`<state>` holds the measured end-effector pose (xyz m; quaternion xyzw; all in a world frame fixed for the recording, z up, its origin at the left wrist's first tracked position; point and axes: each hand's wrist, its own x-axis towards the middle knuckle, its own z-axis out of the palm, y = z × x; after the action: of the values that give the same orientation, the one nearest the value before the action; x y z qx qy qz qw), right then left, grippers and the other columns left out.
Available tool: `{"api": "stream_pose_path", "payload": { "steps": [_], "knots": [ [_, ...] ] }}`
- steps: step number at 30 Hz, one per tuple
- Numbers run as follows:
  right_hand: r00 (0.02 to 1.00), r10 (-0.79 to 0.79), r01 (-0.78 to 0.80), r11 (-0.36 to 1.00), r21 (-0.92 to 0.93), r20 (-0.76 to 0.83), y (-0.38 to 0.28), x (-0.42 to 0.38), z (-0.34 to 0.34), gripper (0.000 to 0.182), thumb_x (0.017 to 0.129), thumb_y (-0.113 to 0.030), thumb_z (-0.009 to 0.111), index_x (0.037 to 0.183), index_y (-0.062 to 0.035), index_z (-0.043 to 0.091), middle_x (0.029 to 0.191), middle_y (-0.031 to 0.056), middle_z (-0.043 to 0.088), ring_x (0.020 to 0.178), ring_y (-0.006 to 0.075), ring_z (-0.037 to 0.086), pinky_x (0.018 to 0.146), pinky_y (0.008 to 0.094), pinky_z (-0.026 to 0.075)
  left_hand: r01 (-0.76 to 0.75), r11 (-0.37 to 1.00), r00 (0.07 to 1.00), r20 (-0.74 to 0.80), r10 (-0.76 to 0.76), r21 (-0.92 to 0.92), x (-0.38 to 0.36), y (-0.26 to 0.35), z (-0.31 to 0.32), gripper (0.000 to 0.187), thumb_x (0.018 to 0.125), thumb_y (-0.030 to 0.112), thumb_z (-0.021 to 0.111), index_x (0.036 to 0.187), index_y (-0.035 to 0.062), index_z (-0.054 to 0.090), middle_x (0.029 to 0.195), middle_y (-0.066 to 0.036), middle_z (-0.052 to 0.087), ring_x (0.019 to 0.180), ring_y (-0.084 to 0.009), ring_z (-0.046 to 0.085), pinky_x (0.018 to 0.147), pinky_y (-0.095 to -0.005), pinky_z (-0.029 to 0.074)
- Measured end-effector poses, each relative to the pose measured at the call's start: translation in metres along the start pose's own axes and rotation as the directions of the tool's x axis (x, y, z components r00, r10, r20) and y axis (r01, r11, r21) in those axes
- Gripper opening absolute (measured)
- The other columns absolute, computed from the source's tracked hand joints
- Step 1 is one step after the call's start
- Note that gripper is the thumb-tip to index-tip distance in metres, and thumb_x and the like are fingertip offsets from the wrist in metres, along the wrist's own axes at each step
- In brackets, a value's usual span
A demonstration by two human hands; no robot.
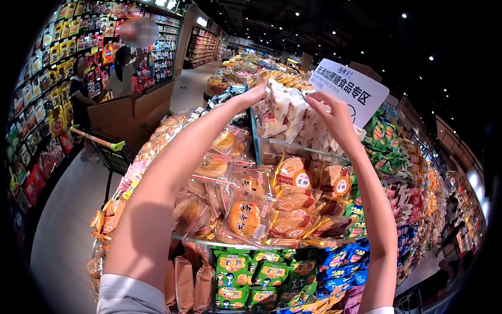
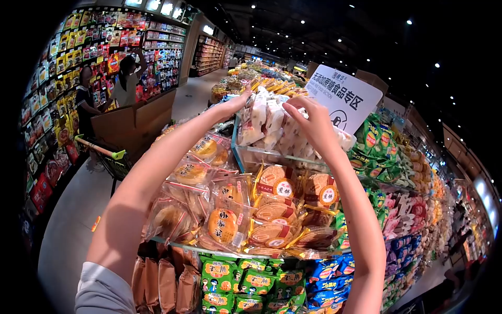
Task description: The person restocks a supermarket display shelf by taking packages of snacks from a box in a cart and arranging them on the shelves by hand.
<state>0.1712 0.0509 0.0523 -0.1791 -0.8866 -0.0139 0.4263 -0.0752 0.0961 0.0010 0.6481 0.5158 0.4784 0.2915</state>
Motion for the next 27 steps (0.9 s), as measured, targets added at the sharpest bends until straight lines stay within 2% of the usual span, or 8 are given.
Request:
{"api": "stream_pose_path", "payload": {
  "steps": [6, 8, 10, 13, 18, 21, 24, 27],
  "knots": [
    [0.989, -0.151, 0.151, 0.989, -0.003, -0.003, -0.012, -0.006, 0.002, 0.032, 0.078, -0.029, 0.062, 0.1, -0.005, 0.06, 0.09, 0.0098, 0.061, 0.091, 0.0258, 0.057, 0.076, 0.0333, 0.044, -0.067, 0.998, 0.988, -0.138, 0.067, 0.006, -0.002, 0.006, 0.019, 0.072, 0.089, 0.059, 0.011, 0.139, 0.0076, 0.019, 0.14, -0.01, 0.026, 0.129, -0.0206, 0.025, 0.105, -0.0332, 0.02],
    [0.982, -0.188, 0.188, 0.982, -0.031, -0.002, -0.012, -0.006, 0.006, 0.031, 0.076, -0.026, 0.064, 0.099, -0.0062, 0.059, 0.09, 0.0092, 0.06, 0.089, 0.0268, 0.056, 0.075, 0.035, 0.044, -0.209, 0.977, 0.959, -0.186, 0.213, 0.039, -0.002, 0.004, 0.028, 0.075, 0.088, 0.059, 0.015, 0.138, 0.0037, 0.018, 0.142, -0.018, 0.018, 0.134, -0.0275, 0.012, 0.107, -0.0364, 0.013],
    [0.98, -0.154, 0.167, 0.981, -0.103, 0.125, -0.005, -0.003, 0.014, 0.029, 0.075, -0.024, 0.065, 0.097, -0.0055, 0.058, 0.09, 0.01, 0.059, 0.085, 0.0281, 0.056, 0.074, 0.0367, 0.044, -0.242, 0.968, 0.934, -0.256, 0.251, 0.067, 0.022, -0.013, 0.03, 0.073, 0.088, 0.057, 0.02, 0.137, 0.0029, 0.022, 0.142, -0.02, 0.019, 0.132, -0.03, 0.014, 0.107, -0.0361, 0.013],
    [0.986, -0.108, 0.123, 0.986, -0.113, 0.13, -0.007, -0.004, 0.016, 0.029, 0.075, -0.023, 0.066, 0.097, -0.0054, 0.058, 0.093, 0.0104, 0.06, 0.086, 0.0278, 0.056, 0.074, 0.0349, 0.044, -0.112, 0.993, 0.994, -0.011, 0.112, 0.024, 0.034, -0.016, 0.019, 0.074, 0.088, 0.059, 0.019, 0.137, 0.0033, 0.019, 0.141, -0.02, 0.019, 0.132, -0.029, 0.015, 0.107, -0.0362, 0.015],
    [0.976, -0.205, 0.215, 0.964, -0.159, 0.073, -0.015, -0.009, 0.001, 0.033, 0.076, -0.023, 0.066, 0.103, -0.0064, 0.058, 0.098, 0.01, 0.06, 0.092, 0.028, 0.056, 0.079, 0.0333, 0.044, -0.065, 0.993, 0.993, -0.103, 0.055, -0.094, 0.012, -0.005, 0.019, 0.059, 0.095, 0.044, 0.014, 0.132, 0.0016, 0.03, 0.13, -0.011, 0.038, 0.119, -0.0181, 0.036, 0.101, -0.0307, 0.028],
    [0.994, -0.103, 0.107, 0.985, -0.133, 0.035, -0.018, -0.01, 0.0, 0.035, 0.076, -0.023, 0.065, 0.106, -0.0069, 0.058, 0.104, 0.0087, 0.059, 0.098, 0.0278, 0.054, 0.084, 0.0348, 0.042, -0.106, 0.994, 0.981, -0.163, 0.105, -0.001, -0.003, -0.002, 0.02, 0.056, 0.095, 0.041, 0.014, 0.134, 0.0023, 0.025, 0.133, -0.011, 0.035, 0.123, -0.0187, 0.034, 0.103, -0.0303, 0.025],
    [0.947, -0.318, 0.32, 0.935, -0.154, 0.04, -0.024, 0.0, 0.014, 0.034, 0.074, -0.025, 0.065, 0.102, -0.0083, 0.059, 0.099, 0.01, 0.058, 0.096, 0.0276, 0.053, 0.082, 0.0376, 0.042, -0.121, 0.984, 0.981, -0.139, 0.139, 0.132, -0.007, -0.005, 0.022, 0.054, 0.095, 0.04, 0.018, 0.136, 0.0029, 0.021, 0.136, -0.011, 0.032, 0.124, -0.0199, 0.032, 0.103, -0.0322, 0.024],
    [0.914, -0.219, 0.331, 0.889, -0.315, 0.341, -0.02, 0.012, 0.024, 0.039, 0.072, -0.023, 0.065, 0.109, -0.0144, 0.057, 0.1, 0.0083, 0.056, 0.092, 0.0262, 0.054, 0.08, 0.0368, 0.044, 0.103, 0.993, 0.989, -0.117, -0.095, 0.066, -0.053, 0.033, 0.013, 0.05, 0.094, 0.033, 0.028, 0.137, 0.008, 0.022, 0.138, -0.013, 0.03, 0.127, -0.0219, 0.029, 0.103, -0.0357, 0.024]
  ]
}}
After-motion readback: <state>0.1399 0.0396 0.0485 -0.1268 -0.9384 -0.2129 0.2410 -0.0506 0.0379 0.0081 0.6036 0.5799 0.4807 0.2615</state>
